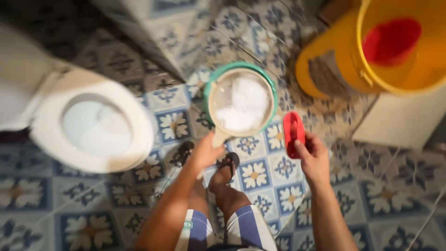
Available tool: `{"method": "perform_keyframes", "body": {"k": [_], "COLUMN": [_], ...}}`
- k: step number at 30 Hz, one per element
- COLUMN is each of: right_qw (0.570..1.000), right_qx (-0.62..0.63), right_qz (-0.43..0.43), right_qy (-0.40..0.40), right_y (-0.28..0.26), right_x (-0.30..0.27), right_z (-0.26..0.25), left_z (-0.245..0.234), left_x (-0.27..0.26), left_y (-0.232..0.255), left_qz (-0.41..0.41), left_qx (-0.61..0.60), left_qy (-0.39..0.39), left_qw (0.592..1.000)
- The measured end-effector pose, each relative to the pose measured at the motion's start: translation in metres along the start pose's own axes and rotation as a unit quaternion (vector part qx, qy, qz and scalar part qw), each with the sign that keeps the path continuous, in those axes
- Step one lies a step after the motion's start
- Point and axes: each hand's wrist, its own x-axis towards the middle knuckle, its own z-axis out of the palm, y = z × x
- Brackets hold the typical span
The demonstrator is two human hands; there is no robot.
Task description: Cleaning the exterior surfaces, tank, and seat of a toilet using a scrub brush and soapy water.
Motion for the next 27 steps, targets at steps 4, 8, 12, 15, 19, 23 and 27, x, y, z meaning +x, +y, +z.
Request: {"method": "perform_keyframes", "body": {"k": [4, 8, 12, 15, 19, 23, 27], "right_qw": [0.979, 0.864, 0.772, 0.72, 0.711, 0.668, 0.652], "right_qx": [-0.144, -0.4, -0.536, -0.524, -0.504, -0.518, -0.511], "right_qz": [-0.079, -0.168, -0.182, -0.211, -0.253, -0.278, -0.31], "right_qy": [-0.124, -0.254, -0.288, -0.403, -0.419, -0.457, -0.466], "right_y": [-0.119, -0.136, -0.113, -0.119, -0.153, -0.177, -0.216], "right_x": [0.002, 0.011, -0.01, -0.025, -0.06, -0.08, -0.106], "right_z": [0.101, 0.229, 0.351, 0.412, 0.488, 0.558, 0.619], "left_z": [-0.032, -0.082, -0.125, -0.177, -0.232, -0.29, -0.346], "left_x": [-0.079, -0.147, -0.186, -0.217, -0.235, -0.253, -0.277], "left_y": [0.006, 0.032, 0.007, 0.02, -0.001, -0.004, 0.009], "left_qz": [0.077, -0.046, -0.004, -0.11, -0.102, -0.092, -0.105], "left_qx": [0.048, 0.038, 0.025, -0.167, -0.172, -0.205, -0.205], "left_qy": [0.101, 0.113, 0.187, 0.158, 0.214, 0.25, 0.271], "left_qw": [0.991, 0.992, 0.982, 0.967, 0.956, 0.942, 0.935]}}
